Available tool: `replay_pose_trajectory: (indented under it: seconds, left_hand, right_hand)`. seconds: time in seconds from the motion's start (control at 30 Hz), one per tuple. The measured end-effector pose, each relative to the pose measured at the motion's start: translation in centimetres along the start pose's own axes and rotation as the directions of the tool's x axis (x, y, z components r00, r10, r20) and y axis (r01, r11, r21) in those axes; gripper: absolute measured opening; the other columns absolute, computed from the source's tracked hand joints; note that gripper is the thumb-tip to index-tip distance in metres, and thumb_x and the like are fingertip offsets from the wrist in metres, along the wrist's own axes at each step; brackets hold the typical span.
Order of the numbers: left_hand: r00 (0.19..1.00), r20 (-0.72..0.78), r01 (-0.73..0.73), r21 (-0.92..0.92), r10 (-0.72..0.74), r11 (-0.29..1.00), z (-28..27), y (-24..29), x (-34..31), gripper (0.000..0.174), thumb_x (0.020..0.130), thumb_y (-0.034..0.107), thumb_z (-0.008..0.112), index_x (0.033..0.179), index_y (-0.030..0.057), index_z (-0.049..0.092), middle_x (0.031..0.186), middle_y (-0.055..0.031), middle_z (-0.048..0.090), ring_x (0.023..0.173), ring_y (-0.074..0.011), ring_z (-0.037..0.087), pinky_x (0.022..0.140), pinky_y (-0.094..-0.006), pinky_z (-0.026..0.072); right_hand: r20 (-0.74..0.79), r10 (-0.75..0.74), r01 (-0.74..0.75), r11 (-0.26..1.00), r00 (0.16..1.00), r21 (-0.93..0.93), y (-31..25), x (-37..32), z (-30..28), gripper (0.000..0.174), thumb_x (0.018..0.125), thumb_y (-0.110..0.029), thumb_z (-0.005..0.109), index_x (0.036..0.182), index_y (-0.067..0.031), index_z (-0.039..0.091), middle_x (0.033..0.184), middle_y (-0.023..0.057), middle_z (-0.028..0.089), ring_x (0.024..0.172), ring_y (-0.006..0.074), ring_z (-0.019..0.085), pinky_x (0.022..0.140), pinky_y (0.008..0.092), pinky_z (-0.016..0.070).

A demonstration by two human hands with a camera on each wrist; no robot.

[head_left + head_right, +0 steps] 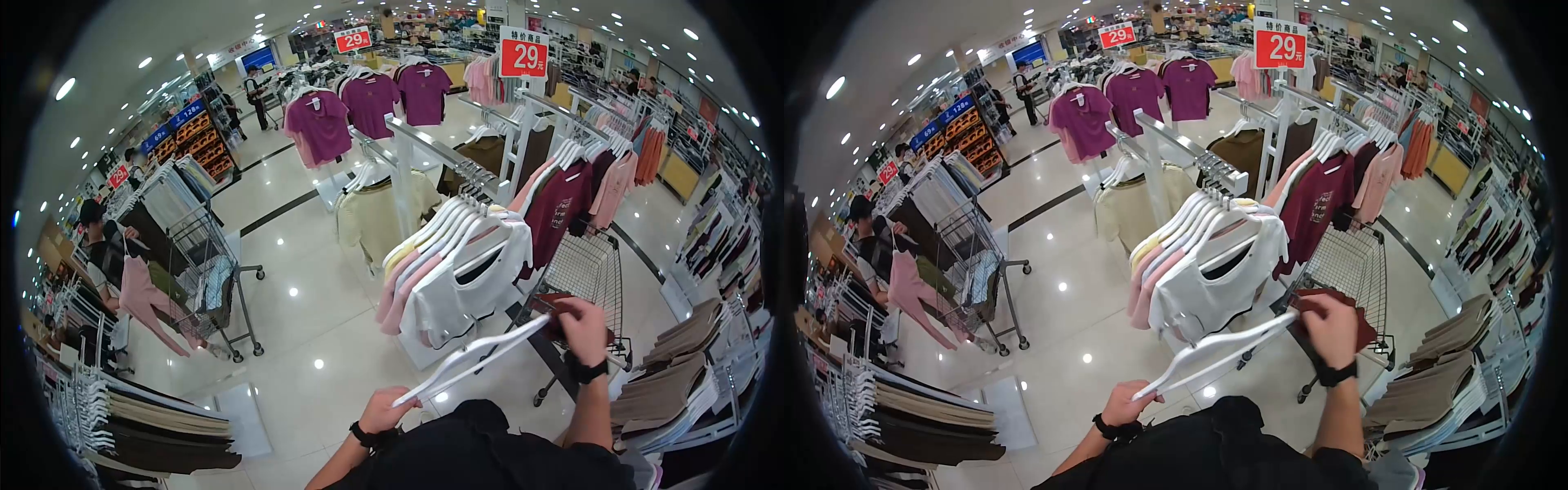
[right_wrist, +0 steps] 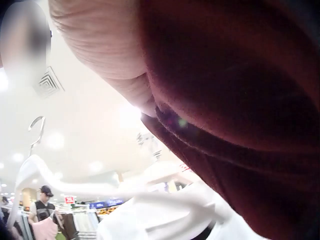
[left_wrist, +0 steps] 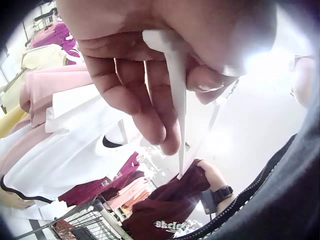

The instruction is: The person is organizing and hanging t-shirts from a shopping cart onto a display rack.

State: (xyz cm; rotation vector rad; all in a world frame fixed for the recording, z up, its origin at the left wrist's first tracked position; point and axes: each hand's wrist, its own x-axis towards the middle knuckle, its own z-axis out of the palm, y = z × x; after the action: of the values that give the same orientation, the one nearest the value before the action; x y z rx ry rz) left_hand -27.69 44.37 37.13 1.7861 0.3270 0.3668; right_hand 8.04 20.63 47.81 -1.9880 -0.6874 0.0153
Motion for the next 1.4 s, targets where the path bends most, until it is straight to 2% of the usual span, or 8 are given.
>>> replay_pose_trajectory:
  seconds: [0.27, 0.37, 0.47, 0.67, 0.8, 0.93, 1.2, 1.4]
  left_hand:
    - [0.997, -0.082, 0.016, 0.096, -0.008, 0.995, 3.3, 0.7, -2.9, 0.022, 0.099, 0.015, 0.065, 0.089, 0.0001, 0.077, 0.084, -0.0124, 0.074, 0.076, -0.0242, 0.068, 0.071, -0.0336, 0.0525]
    - [0.994, -0.098, 0.060, 0.038, -0.056, 0.997, 6.2, 1.3, -4.8, 0.025, 0.100, 0.017, 0.064, 0.088, 0.0009, 0.078, 0.081, -0.0106, 0.073, 0.069, -0.0202, 0.066, 0.065, -0.0324, 0.0507]
    - [0.976, -0.120, 0.178, -0.041, -0.182, 0.983, 8.8, 1.3, -6.7, 0.025, 0.100, 0.018, 0.064, 0.089, 0.0020, 0.080, 0.075, -0.0080, 0.071, 0.061, -0.0148, 0.061, 0.058, -0.0303, 0.0471]
    - [0.998, 0.063, 0.027, -0.018, -0.026, 0.999, 10.2, 3.1, -10.0, 0.021, 0.097, 0.014, 0.066, 0.089, 0.0009, 0.080, 0.078, -0.0089, 0.073, 0.061, -0.0142, 0.061, 0.058, -0.0298, 0.0471]
    - [0.969, 0.205, -0.130, -0.039, 0.135, 0.991, 10.5, 3.8, -11.7, 0.014, 0.092, 0.008, 0.069, 0.086, 0.0006, 0.079, 0.082, -0.0135, 0.075, 0.076, -0.0228, 0.070, 0.069, -0.0330, 0.0539]
    - [0.965, 0.208, -0.169, 0.033, 0.158, 0.985, 11.0, 4.7, -12.6, 0.016, 0.093, 0.007, 0.068, 0.085, -0.0020, 0.078, 0.081, -0.0126, 0.076, 0.074, -0.0239, 0.071, 0.068, -0.0324, 0.0546]
    - [0.999, 0.015, -0.046, 0.112, 0.044, 0.993, 4.3, 3.5, -19.1, 0.013, 0.093, 0.010, 0.072, 0.086, 0.0017, 0.079, 0.082, -0.0117, 0.074, 0.074, -0.0228, 0.070, 0.068, -0.0327, 0.0536]
    - [0.990, -0.137, 0.025, 0.093, -0.012, 0.995, -0.6, 3.5, -23.1, 0.016, 0.094, 0.011, 0.071, 0.085, 0.0014, 0.079, 0.080, -0.0123, 0.074, 0.072, -0.0230, 0.070, 0.067, -0.0332, 0.0538]
  right_hand:
    - [0.082, -0.182, 0.175, 0.981, 0.980, 0.085, -5.4, -10.1, 6.4, 0.025, 0.083, -0.012, 0.073, 0.106, -0.0076, 0.079, 0.086, 0.0192, 0.075, 0.073, 0.0331, 0.074, 0.068, 0.0383, 0.0575]
    - [0.187, -0.026, 0.006, 0.994, 0.982, 0.106, -4.7, -12.2, 1.7, 0.016, 0.084, -0.014, 0.074, 0.096, -0.0055, 0.079, 0.075, 0.0170, 0.072, 0.071, 0.0348, 0.073, 0.066, 0.0379, 0.0568]
    - [0.008, 0.042, -0.042, 0.998, 0.999, -0.036, 2.0, -15.1, -3.1, 0.019, 0.089, -0.014, 0.069, 0.095, 0.0023, 0.074, 0.070, 0.0171, 0.069, 0.059, 0.0244, 0.063, 0.060, 0.0364, 0.0508]
    - [-0.293, 0.414, -0.303, 0.884, 0.862, 0.357, 5.1, -21.2, -13.9, 0.030, 0.098, -0.015, 0.055, 0.105, 0.0084, 0.073, 0.088, 0.0073, 0.073, 0.083, 0.0148, 0.066, 0.078, 0.0305, 0.0519]
    - [-0.290, 0.332, -0.204, 0.896, 0.898, 0.394, 7.7, -23.6, -16.4, 0.029, 0.098, -0.013, 0.055, 0.103, 0.0111, 0.070, 0.086, 0.0063, 0.072, 0.077, 0.0145, 0.063, 0.073, 0.0315, 0.0507]
    - [-0.326, 0.050, -0.105, 0.982, 0.944, -0.154, 3.8, -24.9, -12.6, 0.024, 0.092, -0.020, 0.063, 0.091, 0.0041, 0.067, 0.083, 0.0293, 0.063, 0.075, 0.0434, 0.063, 0.069, 0.0444, 0.0495]
    - [-0.094, 0.120, -0.143, 0.943, 0.988, -0.299, -2.9, -26.5, -2.4, 0.023, 0.086, -0.030, 0.071, 0.086, -0.0073, 0.077, 0.075, 0.0159, 0.069, 0.075, 0.0397, 0.067, 0.069, 0.0479, 0.0535]
    - [-0.069, -0.389, 0.363, 0.900, 0.919, -0.243, -10.2, -28.5, 5.6, 0.014, 0.079, -0.016, 0.071, 0.080, -0.0022, 0.073, 0.082, 0.0119, 0.063, 0.078, 0.0348, 0.063, 0.070, 0.0445, 0.0511]
